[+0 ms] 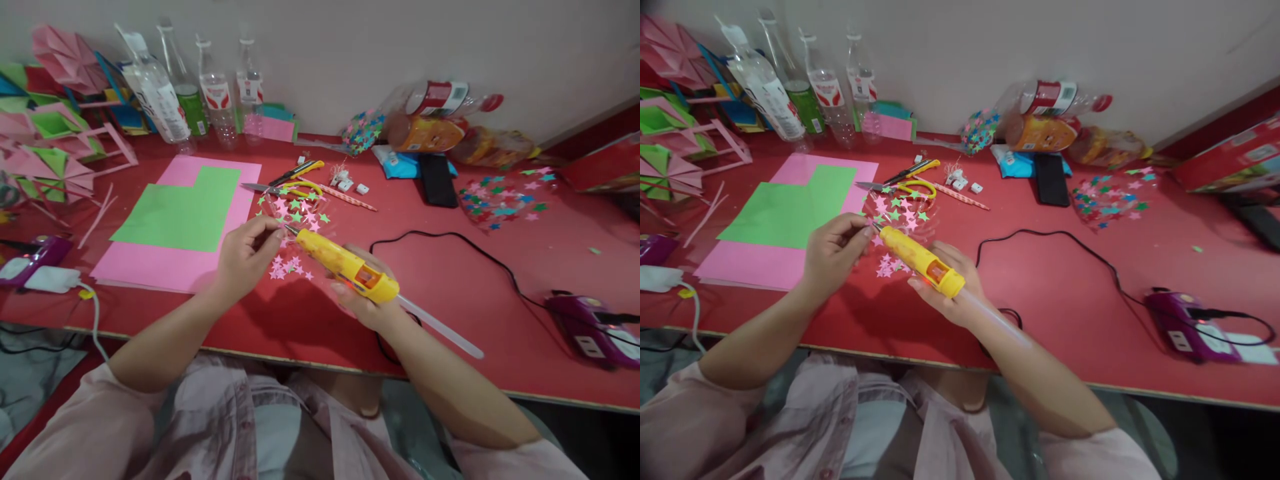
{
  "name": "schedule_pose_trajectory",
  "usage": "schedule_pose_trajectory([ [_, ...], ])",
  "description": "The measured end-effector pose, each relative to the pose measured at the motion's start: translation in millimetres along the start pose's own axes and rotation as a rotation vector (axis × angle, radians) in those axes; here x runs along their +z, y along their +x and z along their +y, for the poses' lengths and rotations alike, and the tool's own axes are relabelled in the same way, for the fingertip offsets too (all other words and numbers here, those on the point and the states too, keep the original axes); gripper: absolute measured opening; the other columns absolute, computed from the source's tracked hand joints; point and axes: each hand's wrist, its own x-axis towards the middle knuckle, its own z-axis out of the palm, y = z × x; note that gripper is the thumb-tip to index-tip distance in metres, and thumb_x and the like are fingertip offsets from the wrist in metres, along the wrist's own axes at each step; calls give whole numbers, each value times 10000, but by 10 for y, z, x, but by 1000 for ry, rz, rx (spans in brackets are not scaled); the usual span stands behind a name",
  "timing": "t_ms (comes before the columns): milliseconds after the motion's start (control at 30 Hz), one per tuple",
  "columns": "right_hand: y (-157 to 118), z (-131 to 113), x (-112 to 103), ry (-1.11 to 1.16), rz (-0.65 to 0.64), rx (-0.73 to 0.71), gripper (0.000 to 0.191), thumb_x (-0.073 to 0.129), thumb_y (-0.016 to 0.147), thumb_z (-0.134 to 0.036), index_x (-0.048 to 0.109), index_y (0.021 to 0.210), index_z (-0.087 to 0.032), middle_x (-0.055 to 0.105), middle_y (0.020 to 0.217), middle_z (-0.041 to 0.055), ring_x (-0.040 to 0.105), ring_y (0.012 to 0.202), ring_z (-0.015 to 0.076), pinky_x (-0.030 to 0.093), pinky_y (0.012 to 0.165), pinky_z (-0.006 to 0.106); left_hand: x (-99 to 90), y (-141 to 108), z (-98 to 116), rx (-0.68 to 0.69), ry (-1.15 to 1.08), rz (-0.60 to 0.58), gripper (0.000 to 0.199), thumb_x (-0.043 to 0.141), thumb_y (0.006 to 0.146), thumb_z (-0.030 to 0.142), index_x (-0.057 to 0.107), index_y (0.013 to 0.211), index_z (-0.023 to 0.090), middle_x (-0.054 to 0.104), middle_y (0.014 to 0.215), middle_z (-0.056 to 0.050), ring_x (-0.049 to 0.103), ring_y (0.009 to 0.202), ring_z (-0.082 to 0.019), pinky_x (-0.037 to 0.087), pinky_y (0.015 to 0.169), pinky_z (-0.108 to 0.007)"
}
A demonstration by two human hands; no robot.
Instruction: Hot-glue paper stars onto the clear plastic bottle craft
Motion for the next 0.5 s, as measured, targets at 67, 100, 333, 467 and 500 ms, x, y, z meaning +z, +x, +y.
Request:
schedule_pose_trajectory([
  [67,-10,-11,5,11,-3,33,276,554,872,-481,521,776,-224,551,710,15,556,610,138,463,475,263,1,-7,-5,8,-5,-9,98,527,836,182,567,746,185,479,560,67,416,466,-47,355,467,-169],
  [100,-13,-17,6,15,-6,44,274,557,871,-478,521,776,-224,549,698,11,540,590,131,448,462,258,2,-10,-8,11,-7,-12,98,529,839,185,572,752,185,487,568,66,422,474,-47,360,474,-169],
  [333,7,-41,-21,-34,-26,10,266,535,883,-454,516,741,-230,504,649,-3,484,543,128,413,469,285,6,-18,-15,18,5,-13,97,529,843,185,595,771,187,517,592,58,458,510,-52,373,493,-172],
  [467,19,-53,-37,-77,-34,8,287,514,886,-464,500,723,-228,503,648,3,503,564,138,419,483,293,5,-17,-7,7,0,-6,97,533,841,192,579,756,189,484,564,66,423,473,-49,348,462,-174],
  [500,20,-55,-40,-85,-33,12,289,508,889,-463,494,721,-228,504,649,3,506,566,137,423,487,294,6,-17,-6,5,0,-4,99,533,841,191,572,749,190,472,555,68,414,465,-48,343,457,-175],
])
